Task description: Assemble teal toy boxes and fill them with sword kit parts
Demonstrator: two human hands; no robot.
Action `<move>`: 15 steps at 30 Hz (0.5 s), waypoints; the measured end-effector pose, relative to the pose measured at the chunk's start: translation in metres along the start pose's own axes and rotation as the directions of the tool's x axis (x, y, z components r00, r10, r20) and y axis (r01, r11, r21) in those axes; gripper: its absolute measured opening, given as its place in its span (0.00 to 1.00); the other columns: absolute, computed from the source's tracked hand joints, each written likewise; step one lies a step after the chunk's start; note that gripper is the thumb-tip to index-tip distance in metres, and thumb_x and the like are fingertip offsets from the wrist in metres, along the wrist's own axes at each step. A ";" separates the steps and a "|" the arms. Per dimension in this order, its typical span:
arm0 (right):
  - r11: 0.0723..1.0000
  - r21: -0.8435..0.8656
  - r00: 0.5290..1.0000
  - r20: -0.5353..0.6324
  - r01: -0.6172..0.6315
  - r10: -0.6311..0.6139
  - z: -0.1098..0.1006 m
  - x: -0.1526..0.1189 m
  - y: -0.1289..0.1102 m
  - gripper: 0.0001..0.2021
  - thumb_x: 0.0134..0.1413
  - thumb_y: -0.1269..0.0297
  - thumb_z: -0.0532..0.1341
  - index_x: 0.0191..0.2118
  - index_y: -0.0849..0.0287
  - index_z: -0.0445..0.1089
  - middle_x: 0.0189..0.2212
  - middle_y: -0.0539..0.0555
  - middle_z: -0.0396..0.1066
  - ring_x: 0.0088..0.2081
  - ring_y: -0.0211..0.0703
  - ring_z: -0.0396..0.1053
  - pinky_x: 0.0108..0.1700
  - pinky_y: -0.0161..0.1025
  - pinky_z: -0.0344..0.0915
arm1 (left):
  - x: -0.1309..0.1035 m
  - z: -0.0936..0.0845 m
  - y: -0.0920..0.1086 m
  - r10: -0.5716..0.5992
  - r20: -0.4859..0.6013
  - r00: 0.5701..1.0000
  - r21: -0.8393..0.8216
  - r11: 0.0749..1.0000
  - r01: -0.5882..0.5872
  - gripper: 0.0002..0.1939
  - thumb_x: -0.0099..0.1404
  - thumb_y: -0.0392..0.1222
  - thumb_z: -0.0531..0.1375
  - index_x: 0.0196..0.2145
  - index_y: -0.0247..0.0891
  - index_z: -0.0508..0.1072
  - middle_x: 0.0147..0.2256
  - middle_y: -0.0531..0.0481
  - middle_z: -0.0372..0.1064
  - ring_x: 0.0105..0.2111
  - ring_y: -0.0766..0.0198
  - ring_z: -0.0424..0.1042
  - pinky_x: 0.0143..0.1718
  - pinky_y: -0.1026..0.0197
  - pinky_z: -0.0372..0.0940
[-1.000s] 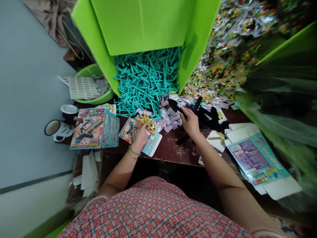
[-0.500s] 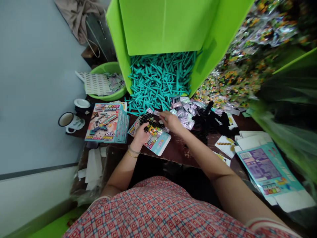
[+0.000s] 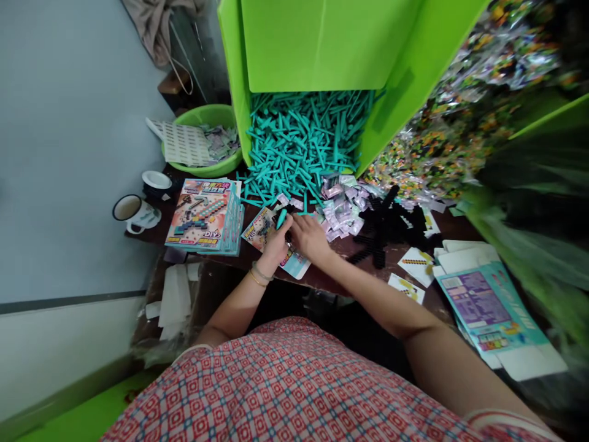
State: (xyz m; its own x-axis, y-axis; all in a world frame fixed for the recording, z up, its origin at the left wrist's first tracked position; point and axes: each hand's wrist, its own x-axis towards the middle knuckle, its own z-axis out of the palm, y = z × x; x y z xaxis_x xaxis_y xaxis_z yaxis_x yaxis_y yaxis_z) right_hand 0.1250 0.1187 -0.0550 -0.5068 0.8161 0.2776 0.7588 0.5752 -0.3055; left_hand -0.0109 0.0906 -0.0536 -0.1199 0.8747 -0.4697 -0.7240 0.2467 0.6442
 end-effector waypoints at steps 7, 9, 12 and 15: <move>0.777 0.615 0.913 -0.227 -0.134 0.338 0.002 -0.043 -0.010 0.30 0.63 0.48 0.67 0.66 0.56 0.71 0.66 0.64 0.68 0.67 0.60 0.63 0.69 0.61 0.60 | -0.013 0.002 -0.013 0.246 0.046 0.968 0.307 0.919 -0.248 0.07 0.65 0.43 0.67 0.41 0.41 0.80 0.53 0.43 0.78 0.61 0.50 0.72 0.65 0.49 0.65; 0.522 0.833 0.876 -0.103 -0.182 0.471 0.003 -0.052 -0.008 0.32 0.59 0.44 0.69 0.63 0.55 0.72 0.62 0.62 0.72 0.63 0.58 0.69 0.66 0.59 0.66 | -0.018 0.002 -0.012 0.300 0.105 0.948 0.382 0.868 -0.317 0.10 0.62 0.45 0.70 0.40 0.42 0.80 0.51 0.42 0.79 0.59 0.48 0.73 0.65 0.46 0.65; 0.251 0.953 0.785 -0.021 -0.172 0.619 0.008 -0.067 -0.022 0.35 0.52 0.45 0.72 0.63 0.53 0.71 0.61 0.59 0.73 0.60 0.55 0.71 0.62 0.54 0.70 | -0.026 0.002 -0.016 0.326 0.146 0.934 0.419 0.835 -0.357 0.13 0.61 0.50 0.70 0.41 0.42 0.79 0.48 0.43 0.79 0.58 0.48 0.74 0.63 0.44 0.67; 0.175 0.981 0.626 -0.087 -0.081 0.775 0.011 -0.079 -0.043 0.38 0.51 0.48 0.73 0.66 0.51 0.66 0.61 0.58 0.72 0.61 0.50 0.71 0.62 0.48 0.71 | -0.033 0.004 -0.031 0.275 0.141 0.951 0.374 0.875 -0.309 0.13 0.64 0.52 0.67 0.42 0.42 0.77 0.51 0.43 0.77 0.58 0.49 0.74 0.60 0.45 0.70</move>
State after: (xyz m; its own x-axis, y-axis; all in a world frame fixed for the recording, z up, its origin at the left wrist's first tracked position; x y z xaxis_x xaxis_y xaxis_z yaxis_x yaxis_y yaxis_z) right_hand 0.1279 0.0299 -0.0740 0.3062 0.9518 0.0159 -0.2276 0.0895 -0.9696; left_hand 0.0185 0.0557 -0.0557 -0.2177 0.9585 -0.1843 -0.3423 0.1019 0.9340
